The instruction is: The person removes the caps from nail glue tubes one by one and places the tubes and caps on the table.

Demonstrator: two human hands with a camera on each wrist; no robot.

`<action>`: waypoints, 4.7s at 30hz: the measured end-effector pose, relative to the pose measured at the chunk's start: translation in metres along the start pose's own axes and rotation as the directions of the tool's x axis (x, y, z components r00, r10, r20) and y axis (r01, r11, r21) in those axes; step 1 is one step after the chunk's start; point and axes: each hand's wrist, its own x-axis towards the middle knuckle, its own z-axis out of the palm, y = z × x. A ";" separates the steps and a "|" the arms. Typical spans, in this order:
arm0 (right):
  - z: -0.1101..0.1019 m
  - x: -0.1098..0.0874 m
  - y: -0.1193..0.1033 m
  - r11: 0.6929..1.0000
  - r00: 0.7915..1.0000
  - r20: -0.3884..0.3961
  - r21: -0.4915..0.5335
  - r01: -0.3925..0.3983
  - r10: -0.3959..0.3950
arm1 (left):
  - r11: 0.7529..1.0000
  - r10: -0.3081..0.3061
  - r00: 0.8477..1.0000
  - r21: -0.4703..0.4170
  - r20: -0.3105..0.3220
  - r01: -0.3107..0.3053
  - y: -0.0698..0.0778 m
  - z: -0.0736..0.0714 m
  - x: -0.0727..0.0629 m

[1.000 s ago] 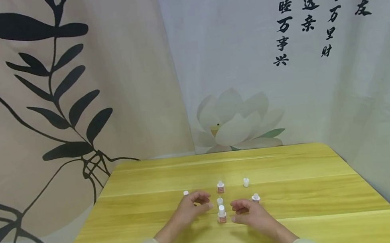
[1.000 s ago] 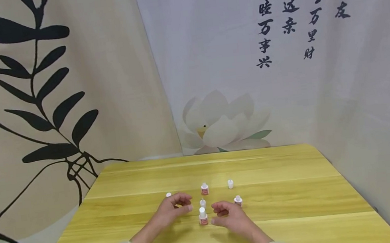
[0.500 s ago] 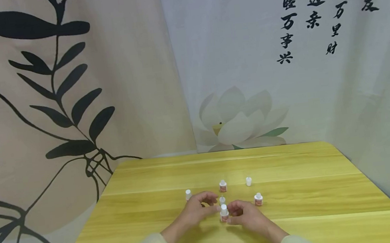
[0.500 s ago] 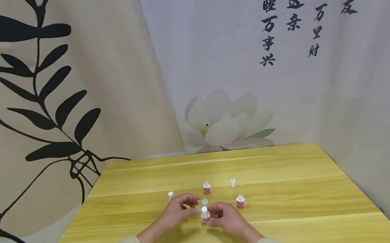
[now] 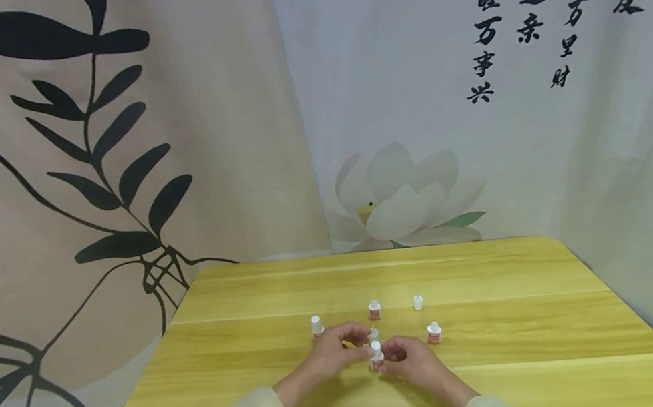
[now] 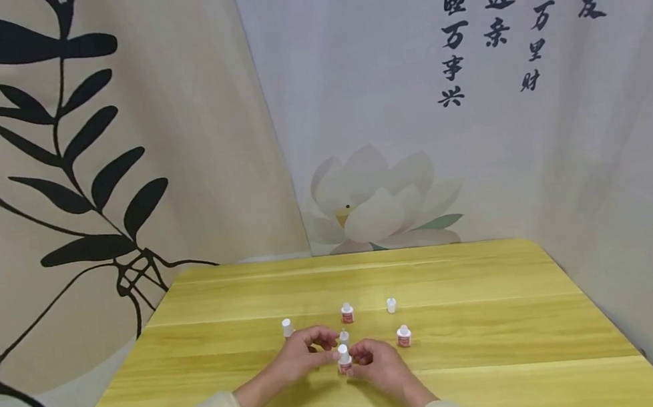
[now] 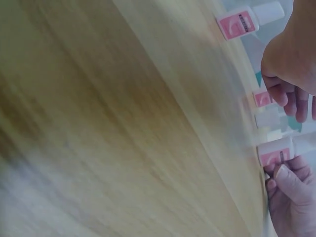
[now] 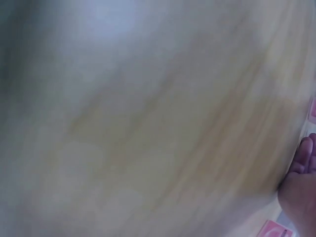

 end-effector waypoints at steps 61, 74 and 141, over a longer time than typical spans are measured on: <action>0.012 0.000 -0.003 0.975 0.992 -0.106 -0.221 0.039 -0.064 | 0.999 0.042 0.999 0.005 0.007 -0.042 -0.006 0.011 0.000; 0.012 0.001 -0.001 0.978 0.993 -0.082 -0.199 0.066 -0.084 | 1.000 0.021 1.000 -0.022 -0.018 -0.022 -0.005 0.014 -0.001; 0.012 0.002 0.000 0.977 0.991 -0.096 -0.200 0.076 -0.096 | 0.998 0.010 1.000 -0.055 0.000 -0.010 -0.005 0.012 0.002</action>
